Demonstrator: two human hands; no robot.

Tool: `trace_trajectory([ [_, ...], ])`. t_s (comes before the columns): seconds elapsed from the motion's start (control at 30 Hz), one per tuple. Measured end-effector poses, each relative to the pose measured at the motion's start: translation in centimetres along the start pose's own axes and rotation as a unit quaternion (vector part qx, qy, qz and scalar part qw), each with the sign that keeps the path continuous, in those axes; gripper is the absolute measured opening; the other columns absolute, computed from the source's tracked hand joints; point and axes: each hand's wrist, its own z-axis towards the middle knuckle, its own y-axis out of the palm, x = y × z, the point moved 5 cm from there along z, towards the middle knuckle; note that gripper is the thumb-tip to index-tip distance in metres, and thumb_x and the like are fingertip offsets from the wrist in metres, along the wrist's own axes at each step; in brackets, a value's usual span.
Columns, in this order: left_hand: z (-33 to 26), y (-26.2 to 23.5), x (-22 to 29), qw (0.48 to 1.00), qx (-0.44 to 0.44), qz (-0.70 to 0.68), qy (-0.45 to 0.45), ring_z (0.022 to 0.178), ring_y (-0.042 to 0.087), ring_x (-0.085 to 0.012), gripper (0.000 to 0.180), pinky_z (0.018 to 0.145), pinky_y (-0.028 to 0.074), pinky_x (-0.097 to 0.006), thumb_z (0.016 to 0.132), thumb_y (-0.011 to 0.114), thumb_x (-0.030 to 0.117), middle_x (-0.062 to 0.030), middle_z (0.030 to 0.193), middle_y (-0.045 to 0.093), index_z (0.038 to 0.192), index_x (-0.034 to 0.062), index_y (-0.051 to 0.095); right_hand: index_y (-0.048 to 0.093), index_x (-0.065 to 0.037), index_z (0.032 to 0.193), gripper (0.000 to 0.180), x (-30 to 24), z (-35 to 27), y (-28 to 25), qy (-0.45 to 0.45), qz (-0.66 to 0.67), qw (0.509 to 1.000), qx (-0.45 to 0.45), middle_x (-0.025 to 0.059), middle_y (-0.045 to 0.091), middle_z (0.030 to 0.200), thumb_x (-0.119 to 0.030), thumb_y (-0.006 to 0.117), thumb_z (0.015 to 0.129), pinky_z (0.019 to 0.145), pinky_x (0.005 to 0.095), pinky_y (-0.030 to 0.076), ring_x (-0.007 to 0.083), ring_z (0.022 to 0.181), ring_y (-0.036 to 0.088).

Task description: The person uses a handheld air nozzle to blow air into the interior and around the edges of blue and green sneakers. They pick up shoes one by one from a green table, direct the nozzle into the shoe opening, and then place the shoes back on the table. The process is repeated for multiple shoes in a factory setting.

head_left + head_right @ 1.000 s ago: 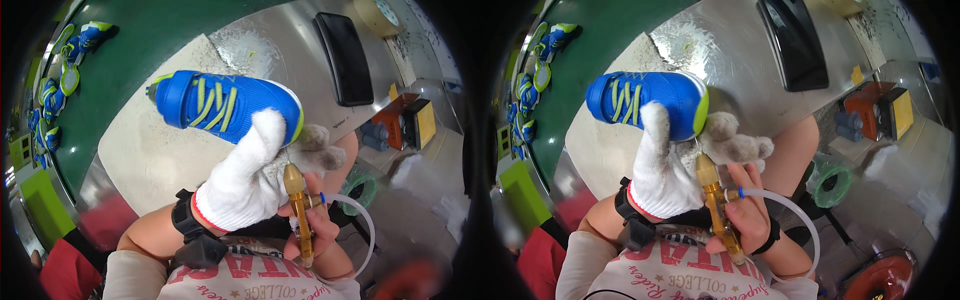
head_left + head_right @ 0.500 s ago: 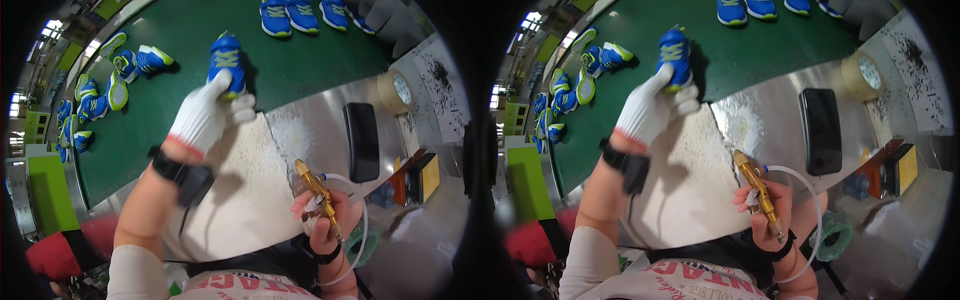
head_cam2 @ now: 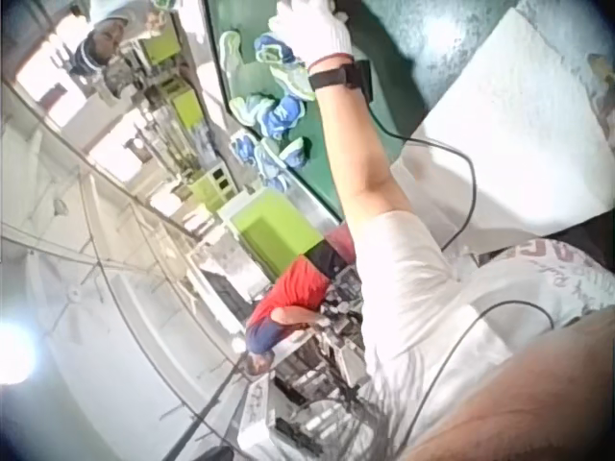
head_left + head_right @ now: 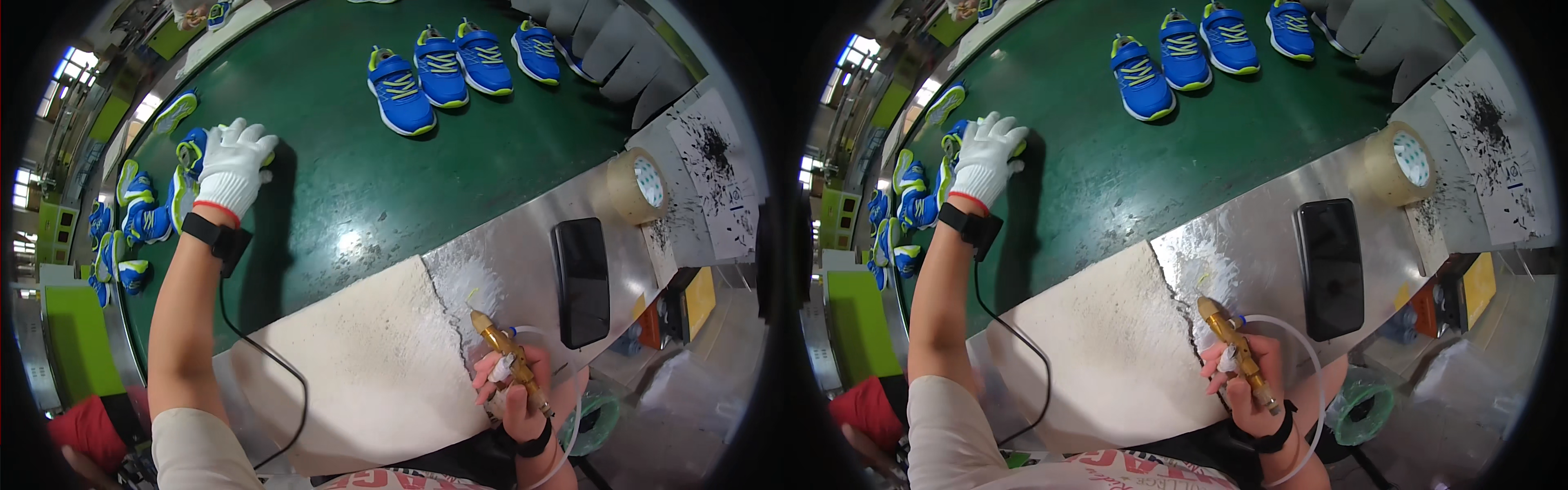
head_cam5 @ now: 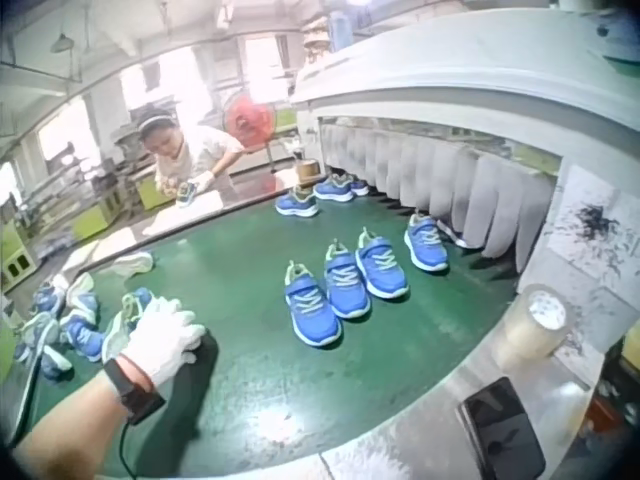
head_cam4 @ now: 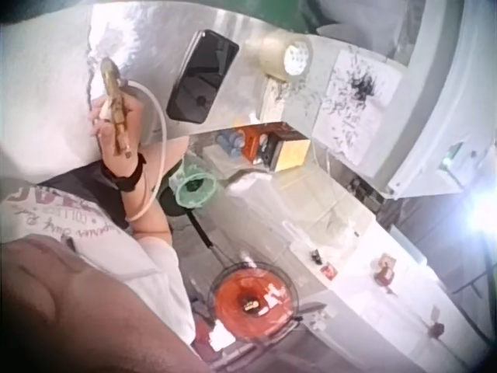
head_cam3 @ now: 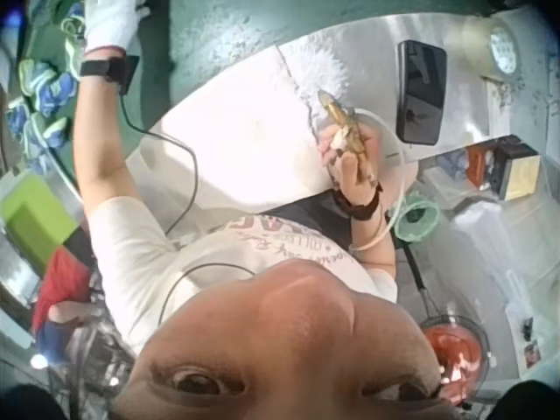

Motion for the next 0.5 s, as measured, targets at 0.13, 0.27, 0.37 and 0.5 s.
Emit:
trace_trajectory([
  [0.13, -5.3, -3.4, -2.1, 0.981, 0.157, -0.111, 0.015, 0.111, 0.057, -0.0327, 0.046, 0.096, 0.044, -0.044, 0.068, 0.078, 0.019, -0.0089, 0.115, 0.063, 0.111, 0.0099, 0.063, 0.031, 0.002, 0.126, 0.045, -0.4, 0.1, 1.1, -0.017, -0.068, 0.997, -0.007, 0.0156, 0.057, 0.109, -0.019, 0.055, 0.094, 0.073, 0.0265, 0.05, 0.014, 0.084, 0.056],
  [0.27, -13.1, -6.7, 0.0, 0.677, 0.174, -0.673, -0.244, 0.094, 0.064, -0.0194, 0.049, 0.081, 0.051, -0.031, 0.078, 0.078, 0.013, -0.0102, 0.102, 0.067, 0.12, 0.0005, 0.057, 0.03, 0.0, 0.136, 0.053, -0.7, -1.2, 1.9, -0.023, -0.222, 0.975, -0.004, 0.0117, 0.058, 0.109, -0.008, 0.055, 0.091, 0.079, 0.0242, 0.046, 0.0119, 0.085, 0.053],
  [0.37, -19.4, -10.0, 4.0, 0.533, 0.12, -0.795, -0.262, 0.095, 0.062, -0.0151, 0.046, 0.087, 0.051, -0.029, 0.076, 0.078, 0.006, -0.0081, 0.104, 0.064, 0.117, -0.0031, 0.059, 0.03, -0.001, 0.14, 0.057, -1.9, -2.4, 3.5, 0.007, -0.261, 0.965, 0.016, 0.0111, 0.059, 0.107, -0.017, 0.058, 0.093, 0.083, 0.0273, 0.046, 0.0137, 0.088, 0.055],
  [0.5, -22.5, -9.9, 10.9, 0.55, 0.044, -0.824, -0.132, 0.099, 0.064, -0.0228, 0.075, 0.086, 0.052, -0.033, 0.062, 0.09, 0.026, -0.0158, 0.108, 0.066, 0.12, -0.0039, 0.055, 0.03, -0.002, 0.139, 0.072, -4.1, -5.0, 5.8, -0.093, -0.141, 0.985, -0.043, 0.0143, 0.058, 0.106, -0.05, 0.056, 0.092, 0.09, 0.043, 0.046, 0.0277, 0.098, 0.06],
])
